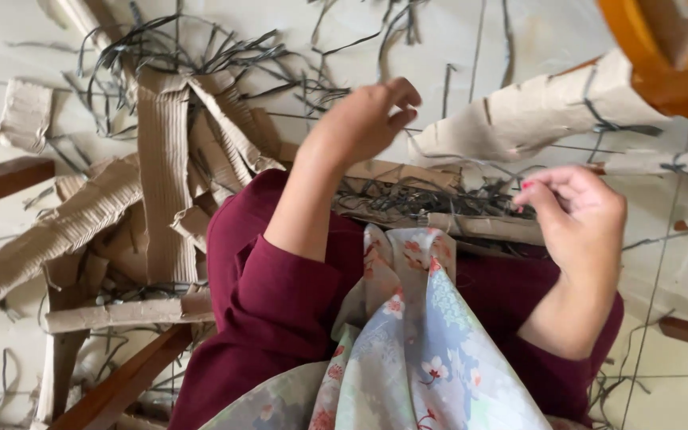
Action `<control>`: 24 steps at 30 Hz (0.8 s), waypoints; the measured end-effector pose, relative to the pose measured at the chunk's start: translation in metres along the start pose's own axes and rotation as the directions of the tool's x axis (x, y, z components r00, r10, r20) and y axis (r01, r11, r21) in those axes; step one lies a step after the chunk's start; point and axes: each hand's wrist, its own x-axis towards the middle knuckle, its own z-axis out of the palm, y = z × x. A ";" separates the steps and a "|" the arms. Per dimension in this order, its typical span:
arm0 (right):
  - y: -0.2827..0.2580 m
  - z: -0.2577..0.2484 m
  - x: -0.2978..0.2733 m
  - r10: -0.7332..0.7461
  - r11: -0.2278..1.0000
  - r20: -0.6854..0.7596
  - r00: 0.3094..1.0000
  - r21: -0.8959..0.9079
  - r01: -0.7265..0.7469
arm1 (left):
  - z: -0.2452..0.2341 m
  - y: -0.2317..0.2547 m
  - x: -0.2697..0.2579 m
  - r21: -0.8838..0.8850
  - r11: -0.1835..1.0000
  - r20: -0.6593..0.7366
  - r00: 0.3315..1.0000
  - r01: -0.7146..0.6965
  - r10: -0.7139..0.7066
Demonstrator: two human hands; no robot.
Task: Wrapping the legs of a wooden stool with corrugated cardboard and securing them with wire ties for protection.
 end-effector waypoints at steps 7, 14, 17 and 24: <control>0.012 -0.049 -0.027 0.074 0.995 -0.343 0.936 0.092 -0.044 | 0.062 0.068 0.008 -0.013 0.992 -0.223 0.967 -0.128 0.122; 0.006 -0.001 0.005 -0.201 0.974 -0.423 0.884 0.007 0.225 | 0.122 0.078 0.024 -0.208 0.962 -0.409 0.909 -0.175 0.077; 0.005 0.013 0.021 -0.206 0.969 -0.468 0.859 0.021 0.244 | 0.130 0.073 0.035 -0.310 0.941 -0.328 0.944 -0.135 0.027; 0.030 0.041 0.052 -0.155 0.957 -0.557 0.816 0.119 0.263 | 0.135 0.043 0.070 -0.556 0.796 -0.168 0.970 -0.240 0.175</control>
